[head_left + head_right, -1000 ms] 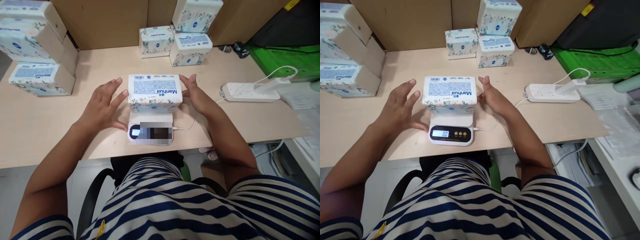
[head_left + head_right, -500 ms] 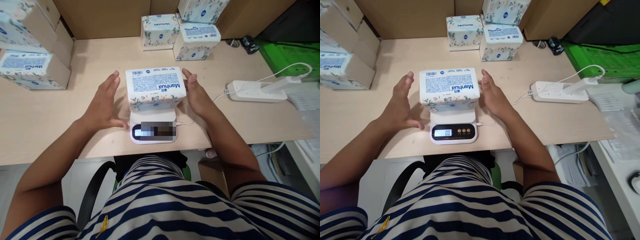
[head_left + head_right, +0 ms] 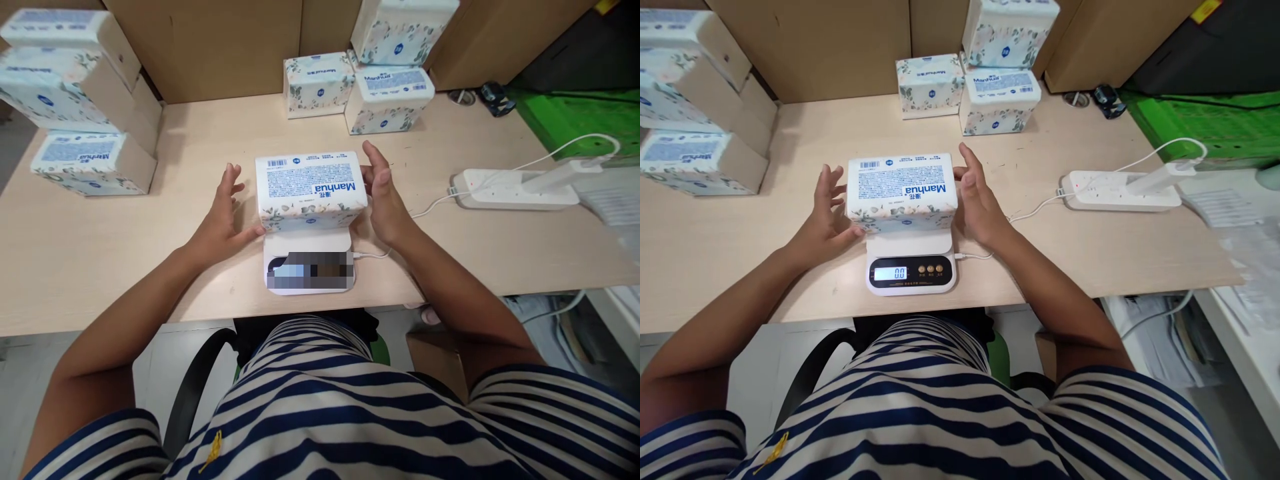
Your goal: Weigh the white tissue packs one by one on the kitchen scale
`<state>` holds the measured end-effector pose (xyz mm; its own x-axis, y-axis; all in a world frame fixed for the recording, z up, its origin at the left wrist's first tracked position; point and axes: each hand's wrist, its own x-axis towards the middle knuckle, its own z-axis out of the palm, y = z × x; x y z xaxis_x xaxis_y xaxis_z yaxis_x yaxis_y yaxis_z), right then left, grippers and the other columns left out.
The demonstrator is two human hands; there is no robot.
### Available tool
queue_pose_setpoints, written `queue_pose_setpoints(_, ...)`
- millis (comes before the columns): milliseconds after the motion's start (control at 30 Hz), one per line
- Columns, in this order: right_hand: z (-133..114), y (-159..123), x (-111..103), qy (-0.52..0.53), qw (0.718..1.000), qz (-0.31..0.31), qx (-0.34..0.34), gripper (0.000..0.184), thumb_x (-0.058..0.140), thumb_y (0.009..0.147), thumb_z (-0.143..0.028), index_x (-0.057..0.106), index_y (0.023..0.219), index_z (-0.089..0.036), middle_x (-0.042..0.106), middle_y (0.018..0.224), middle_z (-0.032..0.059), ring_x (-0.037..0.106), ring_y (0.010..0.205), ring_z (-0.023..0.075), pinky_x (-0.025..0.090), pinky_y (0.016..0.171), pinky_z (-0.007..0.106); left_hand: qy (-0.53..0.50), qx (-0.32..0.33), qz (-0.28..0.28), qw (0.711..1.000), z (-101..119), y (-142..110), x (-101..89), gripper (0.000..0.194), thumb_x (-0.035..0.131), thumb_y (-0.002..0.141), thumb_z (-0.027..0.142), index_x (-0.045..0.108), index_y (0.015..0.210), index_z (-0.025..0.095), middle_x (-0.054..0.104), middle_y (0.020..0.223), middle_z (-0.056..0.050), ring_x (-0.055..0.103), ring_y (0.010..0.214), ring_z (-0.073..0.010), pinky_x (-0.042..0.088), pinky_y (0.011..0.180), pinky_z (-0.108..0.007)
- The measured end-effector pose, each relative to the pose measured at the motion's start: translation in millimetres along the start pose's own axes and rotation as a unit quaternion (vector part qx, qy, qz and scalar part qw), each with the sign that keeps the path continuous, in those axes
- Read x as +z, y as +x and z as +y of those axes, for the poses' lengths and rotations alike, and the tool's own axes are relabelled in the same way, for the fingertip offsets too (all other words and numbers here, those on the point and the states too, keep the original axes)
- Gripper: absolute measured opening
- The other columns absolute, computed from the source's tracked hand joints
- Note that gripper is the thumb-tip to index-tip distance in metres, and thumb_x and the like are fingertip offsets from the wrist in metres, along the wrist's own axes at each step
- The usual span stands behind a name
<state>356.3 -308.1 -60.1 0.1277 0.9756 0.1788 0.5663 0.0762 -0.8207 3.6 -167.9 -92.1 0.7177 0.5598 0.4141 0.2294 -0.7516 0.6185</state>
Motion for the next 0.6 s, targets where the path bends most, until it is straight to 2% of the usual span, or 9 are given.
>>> queue_pose_setpoints(167, -4, -4, -1, -0.018, 1.000, -0.008, -0.010, 0.113, -0.004, 0.088, -0.104, 0.002, 0.185, -0.046, 0.045, 0.184, 0.0053, 0.055, 0.163, 0.0413, 0.051, 0.129, 0.063, 0.012, 0.005, -0.018, 1.000, 5, 2, -2.7, 0.129, 0.076, 0.088, 0.090, 0.003, 0.184, 0.045, 0.025, 0.192, -0.016, 0.043, 0.170, -0.0474, 0.051, 0.130, -0.070)
queue_pose_setpoints(400, 3, -1, -3, -0.006, 1.000, 0.005, -0.019, 0.110, -0.004, 0.090, -0.103, 0.003, 0.185, -0.049, 0.044, 0.185, 0.0036, 0.055, 0.163, 0.0381, 0.049, 0.132, 0.063, 0.022, 0.027, -0.003, 0.999, -6, 2, -6.4, 0.119, 0.068, 0.092, 0.093, 0.010, 0.183, 0.044, 0.028, 0.191, -0.012, 0.048, 0.166, -0.0466, 0.052, 0.129, -0.069)
queue_pose_setpoints(500, 4, 0, -3, -0.009, 1.000, 0.002, -0.017, 0.114, -0.007, 0.086, -0.105, 0.001, 0.185, -0.049, 0.041, 0.186, 0.0032, 0.054, 0.164, 0.0376, 0.048, 0.133, 0.062, 0.025, 0.021, 0.019, 0.999, -3, 4, -5.1, 0.105, 0.055, 0.100, 0.091, 0.015, 0.183, 0.041, 0.034, 0.189, -0.015, 0.048, 0.167, -0.0447, 0.049, 0.132, -0.068)
queue_pose_setpoints(600, 0, -1, -3, -0.002, 1.000, 0.017, -0.007, 0.114, -0.002, 0.088, -0.104, 0.008, 0.185, -0.047, 0.050, 0.181, 0.0048, 0.054, 0.164, 0.0370, 0.043, 0.138, 0.062, 0.020, 0.010, 0.031, 0.999, 5, 5, -3.5, 0.094, 0.040, 0.106, 0.090, 0.020, 0.182, 0.038, 0.039, 0.187, -0.015, 0.048, 0.168, -0.0422, 0.046, 0.136, -0.068)
